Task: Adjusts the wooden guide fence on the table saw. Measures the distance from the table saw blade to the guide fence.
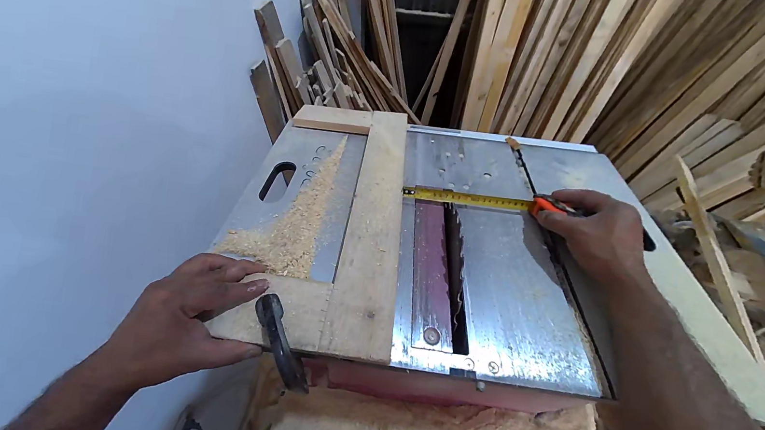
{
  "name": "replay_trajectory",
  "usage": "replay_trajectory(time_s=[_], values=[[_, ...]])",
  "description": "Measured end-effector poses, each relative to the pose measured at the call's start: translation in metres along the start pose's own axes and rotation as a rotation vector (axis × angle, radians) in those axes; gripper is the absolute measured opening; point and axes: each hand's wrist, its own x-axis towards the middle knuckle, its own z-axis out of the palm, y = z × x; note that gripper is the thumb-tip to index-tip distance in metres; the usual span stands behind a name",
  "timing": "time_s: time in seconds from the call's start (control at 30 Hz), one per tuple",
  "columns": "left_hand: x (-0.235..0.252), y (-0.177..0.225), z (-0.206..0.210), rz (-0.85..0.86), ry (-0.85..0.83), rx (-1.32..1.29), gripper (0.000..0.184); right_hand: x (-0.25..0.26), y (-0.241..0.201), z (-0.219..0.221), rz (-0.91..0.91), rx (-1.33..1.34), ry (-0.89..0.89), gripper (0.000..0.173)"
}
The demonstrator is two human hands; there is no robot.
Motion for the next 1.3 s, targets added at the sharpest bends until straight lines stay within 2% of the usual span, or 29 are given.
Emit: replay_trajectory(time_s=[0.3, 0.57, 0.77, 1.3], values=[[-0.003, -0.01, 0.002, 0.053, 0.002, -0.003, 0.063, -0.001, 0.005, 0.003, -0.078, 0.058, 0.066, 0.033], [0.0, -0.006, -0.007, 0.039, -0.114, -0.058, 0.065, -0.001, 0.011, 0.003, -0.123, 0.058, 0.076, 0.032], [-0.001, -0.008, -0.011, 0.015, -0.183, -0.078, 0.065, -0.001, 0.013, 0.004, -0.115, 0.055, 0.07, 0.031], [0.0, -0.01, -0.013, 0.013, -0.211, -0.099, 0.064, -0.002, 0.012, 0.005, -0.082, 0.082, 0.06, 0.032]])
